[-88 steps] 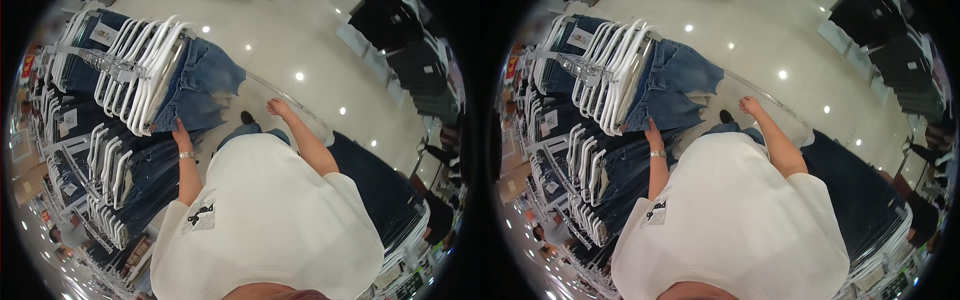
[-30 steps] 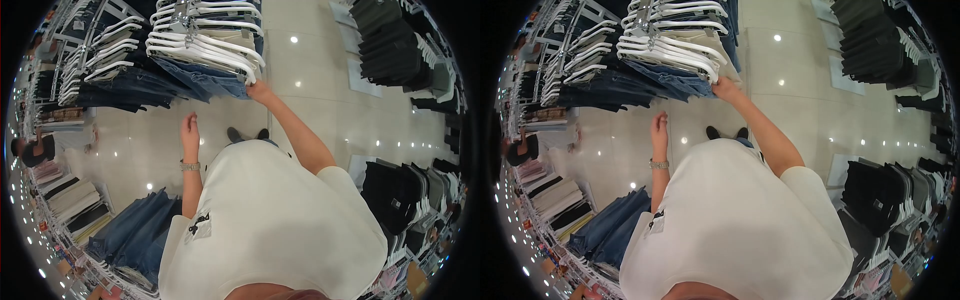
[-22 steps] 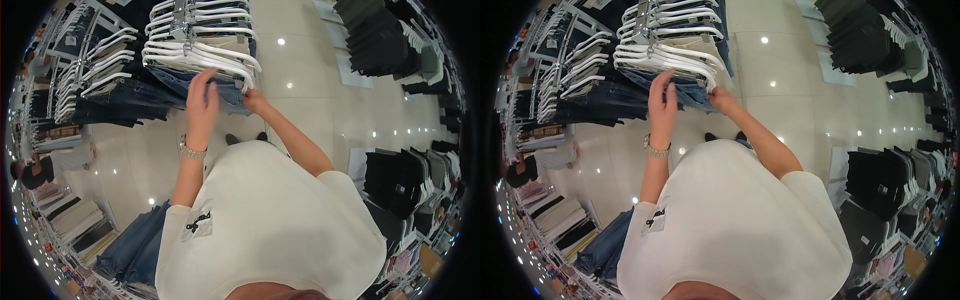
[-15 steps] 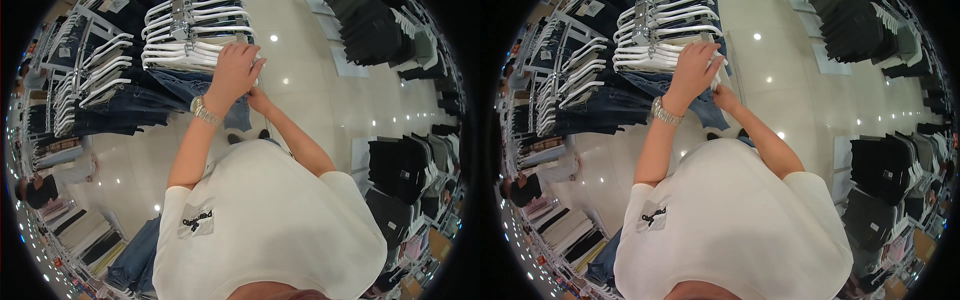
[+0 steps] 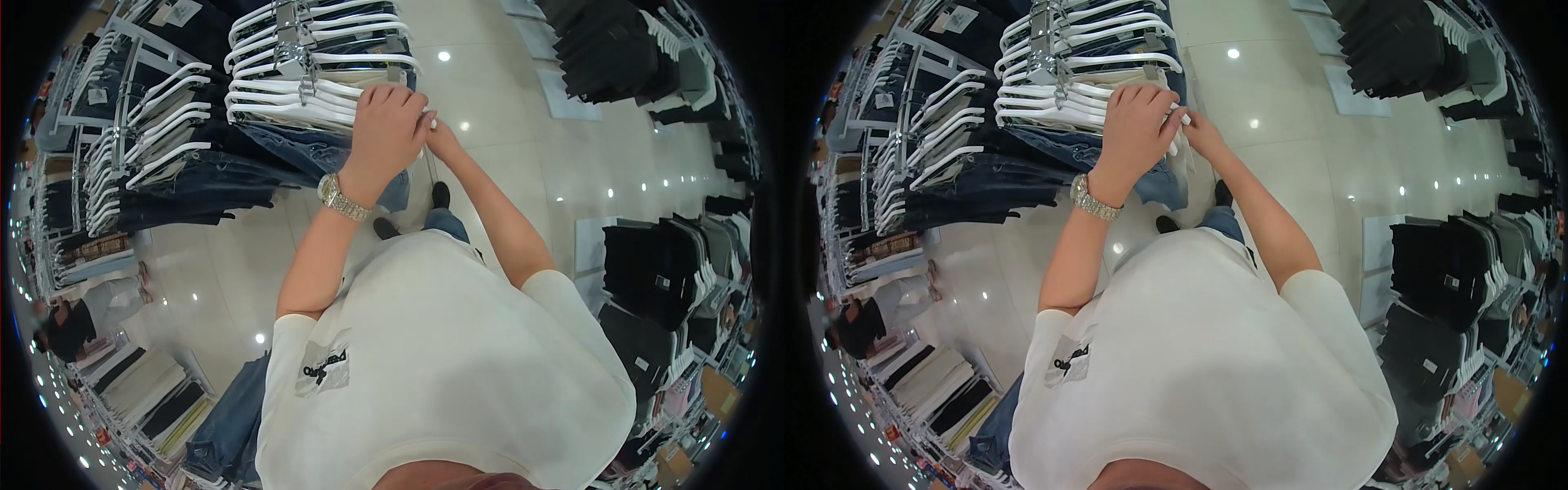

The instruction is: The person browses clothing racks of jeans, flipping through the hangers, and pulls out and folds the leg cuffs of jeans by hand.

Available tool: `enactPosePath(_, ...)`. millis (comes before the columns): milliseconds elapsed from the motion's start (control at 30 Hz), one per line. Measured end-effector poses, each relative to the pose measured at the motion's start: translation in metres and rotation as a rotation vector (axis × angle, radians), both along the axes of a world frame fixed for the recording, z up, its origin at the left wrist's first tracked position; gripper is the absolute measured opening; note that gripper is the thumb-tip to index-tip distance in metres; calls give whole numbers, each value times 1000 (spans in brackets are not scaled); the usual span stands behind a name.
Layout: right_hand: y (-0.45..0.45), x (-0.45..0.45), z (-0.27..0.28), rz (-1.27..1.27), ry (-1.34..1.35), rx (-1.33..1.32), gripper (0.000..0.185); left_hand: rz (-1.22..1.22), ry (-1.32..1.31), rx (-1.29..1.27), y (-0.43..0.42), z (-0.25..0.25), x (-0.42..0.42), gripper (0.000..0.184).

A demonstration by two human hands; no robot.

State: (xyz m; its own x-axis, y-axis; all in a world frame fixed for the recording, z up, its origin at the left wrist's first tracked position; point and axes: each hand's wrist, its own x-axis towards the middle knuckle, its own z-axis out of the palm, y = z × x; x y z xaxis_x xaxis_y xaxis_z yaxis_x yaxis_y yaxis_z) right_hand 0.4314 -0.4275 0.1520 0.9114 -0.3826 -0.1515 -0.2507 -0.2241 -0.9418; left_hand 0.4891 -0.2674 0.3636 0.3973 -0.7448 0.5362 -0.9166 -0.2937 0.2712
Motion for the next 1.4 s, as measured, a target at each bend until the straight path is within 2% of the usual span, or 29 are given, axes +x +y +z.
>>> enactPosePath(33,-6,13,9,-38,14,-33,42,11,2,-3,-2,0,0,16)
enactPosePath(100,-26,58,-38,22,-181,7,46,31,13,-12,-6,0,0,14)
enactPosePath(167,-30,82,-34,155,-308,107,49,52,33,-31,-12,0,1,11)
enactPosePath(233,-23,93,35,368,-358,258,49,86,56,-23,-17,2,2,11)
enactPosePath(267,-21,99,52,456,-380,322,49,107,69,-20,-20,4,2,11)
enactPosePath(367,-20,103,51,621,-323,535,47,176,138,3,-33,9,3,11)
enactPosePath(500,-12,94,-5,649,-41,931,45,342,330,-118,-55,19,5,14)
enactPosePath(533,-8,91,-23,606,64,1037,45,369,244,-98,-61,22,10,15)
enactPosePath(600,-2,85,-38,592,222,926,44,415,73,-57,-70,29,22,17)
enactPosePath(633,-4,83,-39,700,283,521,40,470,-10,-1,-78,30,27,14)
enactPosePath(733,-29,72,-25,1039,-191,-167,37,474,264,194,-77,19,33,22)
enactPosePath(767,-34,71,-12,1042,-77,-185,36,483,240,174,-79,18,33,32)
enactPosePath(867,-59,67,-29,856,29,-31,36,503,297,198,-82,23,34,33)
enactPosePath(933,-81,73,-58,736,-3,102,38,509,260,171,-84,20,35,34)
enactPosePath(1033,-98,78,-58,117,-38,-51,41,521,222,147,-87,18,38,31)
enactPosePath(1133,-109,103,-37,0,-343,-207,44,544,220,144,-90,16,39,30)
enactPosePath(1233,-114,129,-17,366,-148,-163,45,564,223,171,-90,15,40,34)
enactPosePath(1333,-108,149,-18,430,51,-46,40,568,221,178,-87,12,39,36)
enactPosePath(1400,-111,169,-54,419,37,74,39,558,224,171,-83,12,38,35)
